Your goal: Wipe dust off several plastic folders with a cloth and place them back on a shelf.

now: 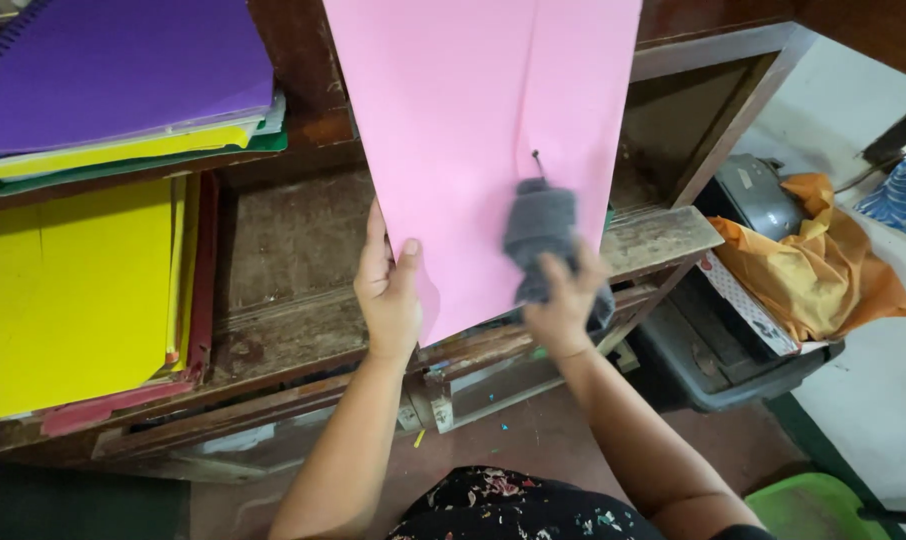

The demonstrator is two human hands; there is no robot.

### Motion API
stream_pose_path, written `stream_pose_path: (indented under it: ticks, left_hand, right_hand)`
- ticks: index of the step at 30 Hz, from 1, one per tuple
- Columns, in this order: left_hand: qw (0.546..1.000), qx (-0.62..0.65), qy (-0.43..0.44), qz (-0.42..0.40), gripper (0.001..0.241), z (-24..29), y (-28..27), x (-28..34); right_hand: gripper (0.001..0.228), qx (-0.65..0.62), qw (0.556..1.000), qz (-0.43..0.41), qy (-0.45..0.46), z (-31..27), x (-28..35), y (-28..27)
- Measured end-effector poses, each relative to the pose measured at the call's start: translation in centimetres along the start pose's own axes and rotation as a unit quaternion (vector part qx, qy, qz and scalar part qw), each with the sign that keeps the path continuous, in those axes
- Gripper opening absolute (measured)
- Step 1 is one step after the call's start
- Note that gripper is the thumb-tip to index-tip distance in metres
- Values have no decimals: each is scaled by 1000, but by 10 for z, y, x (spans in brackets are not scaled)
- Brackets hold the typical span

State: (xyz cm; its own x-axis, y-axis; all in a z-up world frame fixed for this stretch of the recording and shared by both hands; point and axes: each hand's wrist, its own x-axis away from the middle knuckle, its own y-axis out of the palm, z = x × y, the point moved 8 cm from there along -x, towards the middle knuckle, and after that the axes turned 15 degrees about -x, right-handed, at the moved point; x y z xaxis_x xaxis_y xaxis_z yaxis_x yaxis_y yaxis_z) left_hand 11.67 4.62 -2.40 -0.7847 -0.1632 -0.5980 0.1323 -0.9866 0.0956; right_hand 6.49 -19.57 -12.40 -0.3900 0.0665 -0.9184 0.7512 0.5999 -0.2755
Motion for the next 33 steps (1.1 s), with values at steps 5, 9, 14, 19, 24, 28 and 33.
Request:
stream_pose_path:
  ticks: [5,9,14,19,24,28,33]
  left_hand:
    - [998,-28,50,-3,54,11,2,-2]
    - [998,-50,49,5,56,9,0,-2]
    - [995,-75,62,5,54,23,0,-6]
    - [996,-65,64,6,55,30,-6,-10]
    - [992,-96,78,23,58,42,-5,-13]
    - [999,-33,43,0,58,28,19,-4]
    - [995,-77,64,17,62,16,20,-3]
  right_hand:
    - [74,-42,962,215,162,38,-18,-56]
    - [81,-27,970,199,135,3,-52,-59]
    - [114,25,983,80,165,-40,-97,-40]
    - [81,32,989,123,81,1,-92,-64]
    - [64,64,979,182,61,4,-96,-102]
    - [71,11,995,94,40,-33,-92,-58]
    - [61,-5,991,-102,-83,-74,-78,17]
